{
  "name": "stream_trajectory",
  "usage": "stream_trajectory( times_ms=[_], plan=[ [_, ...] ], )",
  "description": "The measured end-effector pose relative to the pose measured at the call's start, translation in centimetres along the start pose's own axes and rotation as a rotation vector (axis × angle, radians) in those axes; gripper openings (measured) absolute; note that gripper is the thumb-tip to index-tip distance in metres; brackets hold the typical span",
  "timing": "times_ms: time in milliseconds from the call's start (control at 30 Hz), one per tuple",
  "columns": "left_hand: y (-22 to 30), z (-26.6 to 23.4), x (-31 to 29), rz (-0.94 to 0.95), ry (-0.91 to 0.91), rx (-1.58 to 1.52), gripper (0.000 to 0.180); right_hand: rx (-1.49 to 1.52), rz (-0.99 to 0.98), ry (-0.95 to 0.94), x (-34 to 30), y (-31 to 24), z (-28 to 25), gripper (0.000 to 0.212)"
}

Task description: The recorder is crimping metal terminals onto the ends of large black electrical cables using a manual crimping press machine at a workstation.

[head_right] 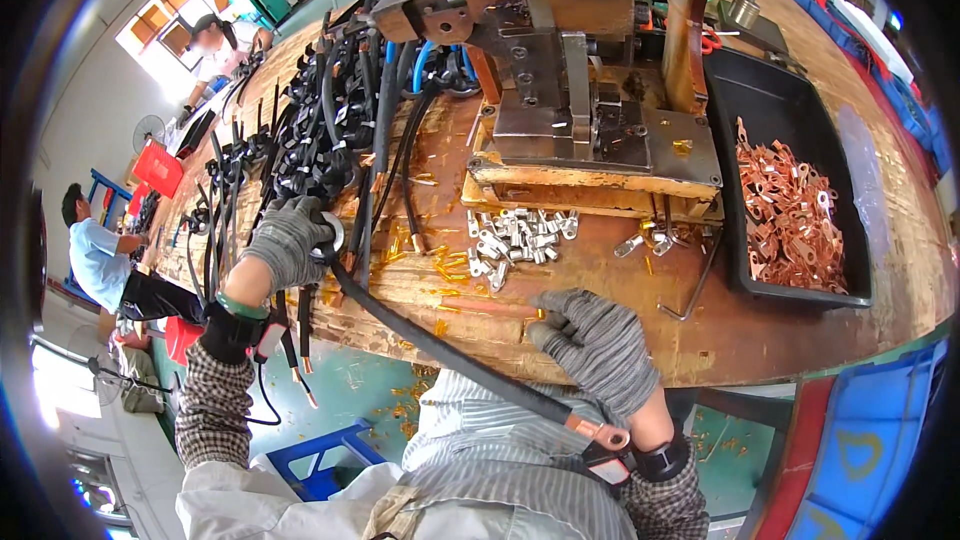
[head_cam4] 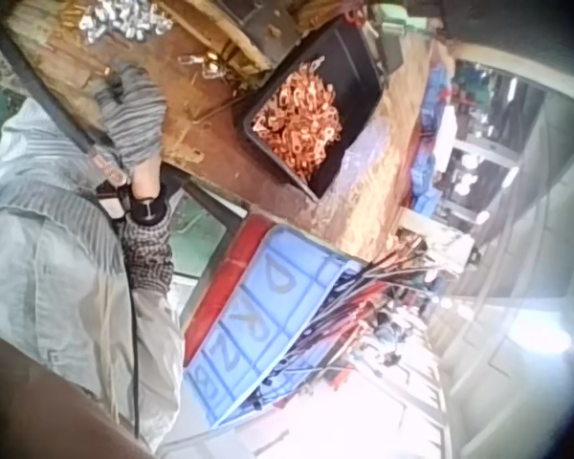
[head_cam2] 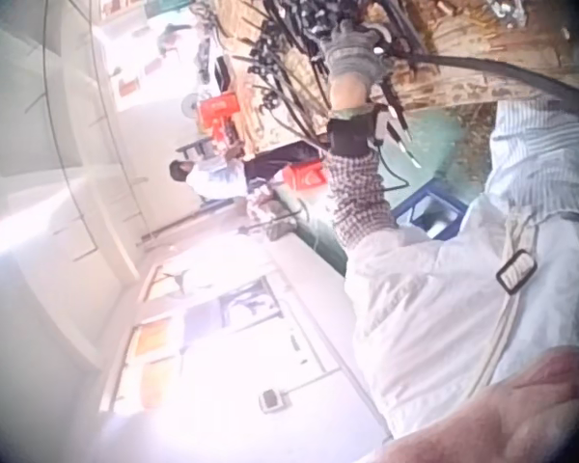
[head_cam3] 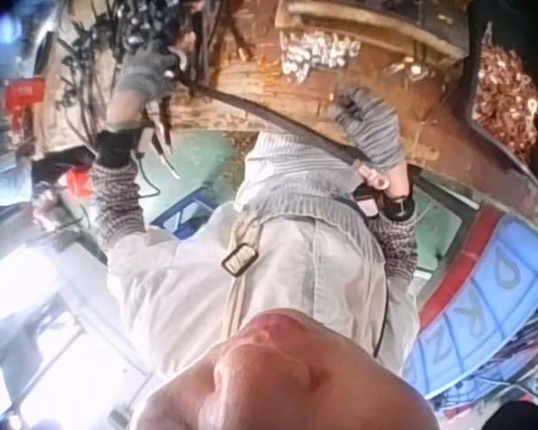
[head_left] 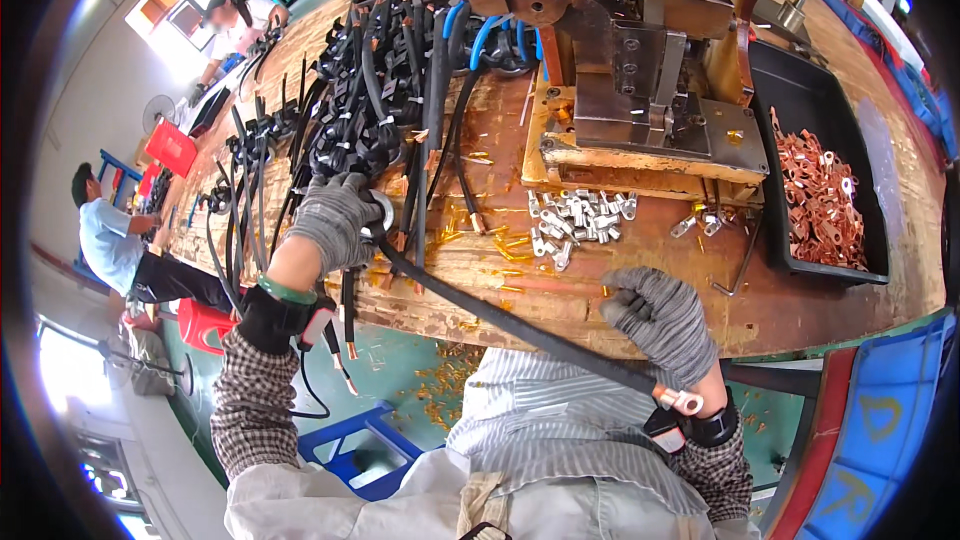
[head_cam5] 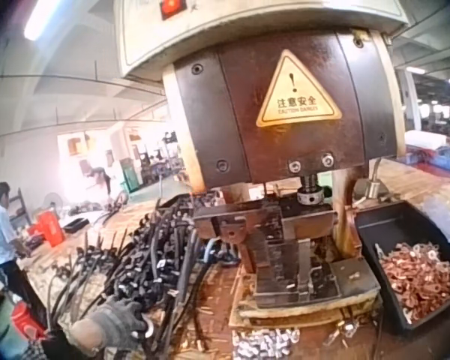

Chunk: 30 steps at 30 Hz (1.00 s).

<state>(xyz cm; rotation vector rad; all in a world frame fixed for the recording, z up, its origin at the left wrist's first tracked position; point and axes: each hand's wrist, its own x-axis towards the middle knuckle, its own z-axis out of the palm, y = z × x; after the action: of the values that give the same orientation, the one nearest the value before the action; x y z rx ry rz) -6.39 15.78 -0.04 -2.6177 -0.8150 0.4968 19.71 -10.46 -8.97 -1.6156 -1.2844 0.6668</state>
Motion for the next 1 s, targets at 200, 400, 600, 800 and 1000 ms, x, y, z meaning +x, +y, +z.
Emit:
stream_trajectory(
  times_ms=[200,400,600,800,1000],
  plan=[
    [0.1,-0.6,-0.8,-0.02,-0.096,0.127,0.036,0.058,0.017,0.013,-0.6,-0.7,0.2,0.028],
    [1.6,-4.0,-4.8,-0.136,0.056,-0.139,0.039,-0.319,-0.19,0.014,-3.3,-1.1,2.8,0.034],
    [8.1,-7.7,-7.4,0.014,0.231,-0.274,0.03,0.197,-0.33,-0.095,-2.5,-5.0,5.9,0.081],
    [12.5,-9.6,-6.1,0.565,0.49,-0.519,0.035,0.492,-0.449,0.404,-1.2,-4.7,8.3,0.035],
    [14.4,-13.9,-3.8,0.944,0.367,-1.158,0.051,0.547,-0.409,0.649,-6.2,-7.6,-4.3,0.028]
  ],
)
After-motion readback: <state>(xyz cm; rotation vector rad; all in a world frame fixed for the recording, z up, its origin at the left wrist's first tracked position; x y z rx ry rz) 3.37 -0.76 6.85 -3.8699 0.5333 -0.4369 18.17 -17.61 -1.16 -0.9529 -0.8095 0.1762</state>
